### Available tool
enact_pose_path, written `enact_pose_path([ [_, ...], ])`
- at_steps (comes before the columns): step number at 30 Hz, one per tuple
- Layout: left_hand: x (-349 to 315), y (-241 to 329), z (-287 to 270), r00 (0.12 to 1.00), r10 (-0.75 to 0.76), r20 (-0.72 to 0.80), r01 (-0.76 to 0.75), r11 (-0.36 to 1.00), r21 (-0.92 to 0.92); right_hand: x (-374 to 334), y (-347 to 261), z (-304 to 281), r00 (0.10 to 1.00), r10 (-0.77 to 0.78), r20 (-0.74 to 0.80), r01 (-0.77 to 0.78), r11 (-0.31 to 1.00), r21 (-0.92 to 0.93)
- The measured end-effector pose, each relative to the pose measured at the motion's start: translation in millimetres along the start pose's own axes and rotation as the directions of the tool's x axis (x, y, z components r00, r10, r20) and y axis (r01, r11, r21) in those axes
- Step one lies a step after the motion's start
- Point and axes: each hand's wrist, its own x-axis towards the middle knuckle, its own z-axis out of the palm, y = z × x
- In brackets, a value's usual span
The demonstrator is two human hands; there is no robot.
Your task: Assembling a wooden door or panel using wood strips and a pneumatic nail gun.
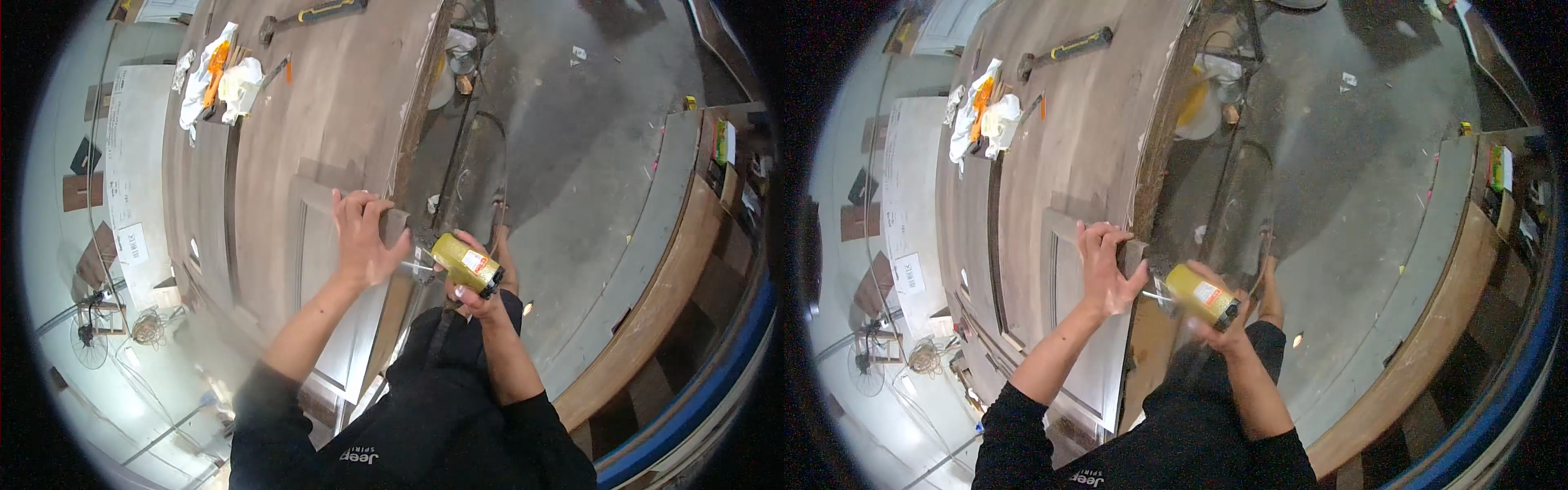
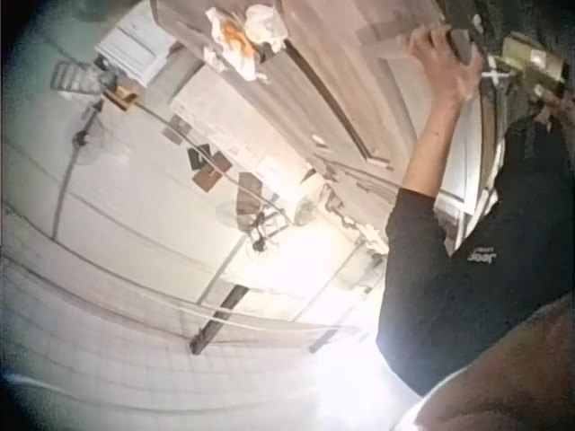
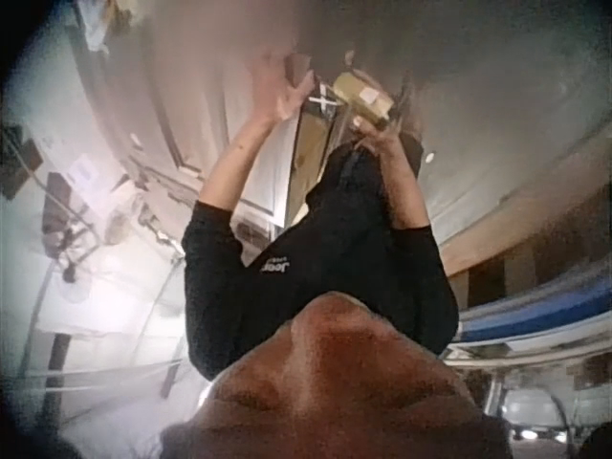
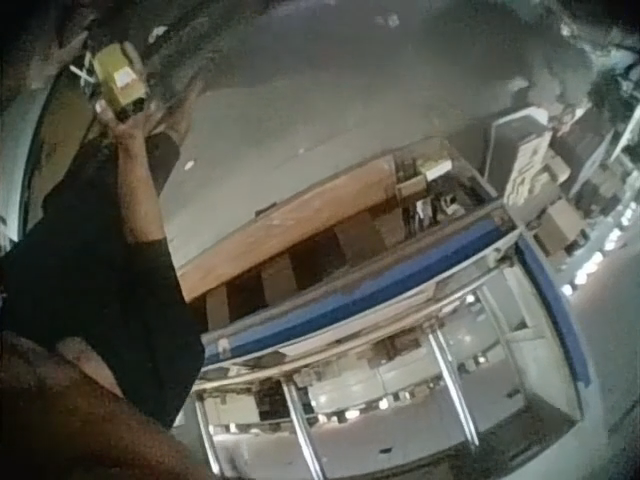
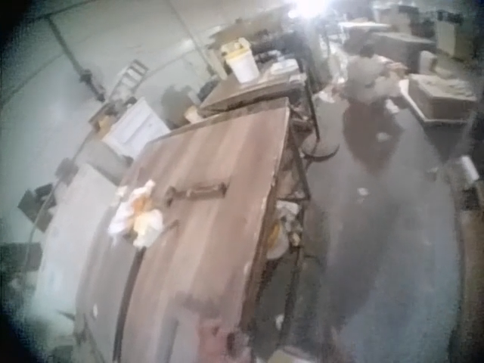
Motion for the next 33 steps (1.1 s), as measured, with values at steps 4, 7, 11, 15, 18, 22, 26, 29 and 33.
enact_pose_path([
  [4,-2,-3,0,1.000,0.009,-0.010,-0.009,1.000,0.000,-1,0,-2,1.000,0.008,0.021,-0.008,1.000,0.024],
  [7,-1,-2,1,1.000,0.009,-0.002,-0.009,1.000,0.005,-2,7,1,1.000,0.008,-0.004,-0.008,0.995,0.101],
  [11,0,-2,0,1.000,0.008,0.018,-0.008,1.000,0.004,-1,0,2,0.999,0.036,0.018,-0.039,0.980,0.198],
  [15,0,-2,-3,1.000,0.013,0.022,-0.014,1.000,0.023,1,-5,7,0.999,-0.020,0.032,0.016,0.993,0.117],
  [18,0,1,-4,1.000,0.019,0.018,-0.020,1.000,0.023,1,-7,7,0.999,-0.028,0.037,0.023,0.993,0.115],
  [22,-1,-3,-1,1.000,0.016,0.022,-0.017,0.999,0.041,5,5,-1,0.993,-0.088,0.082,0.086,0.996,0.029],
  [26,0,0,-1,0.999,0.022,0.028,-0.023,0.999,0.035,5,6,-5,0.978,-0.167,0.122,0.172,0.984,-0.034],
  [29,0,1,-1,0.999,0.032,0.021,-0.032,0.999,0.020,6,3,-3,0.973,-0.197,0.122,0.205,0.977,-0.060],
  [33,0,0,-3,0.999,0.032,0.008,-0.032,0.999,0.005,1,-35,2,0.981,-0.193,0.012,0.183,0.902,-0.390],
])
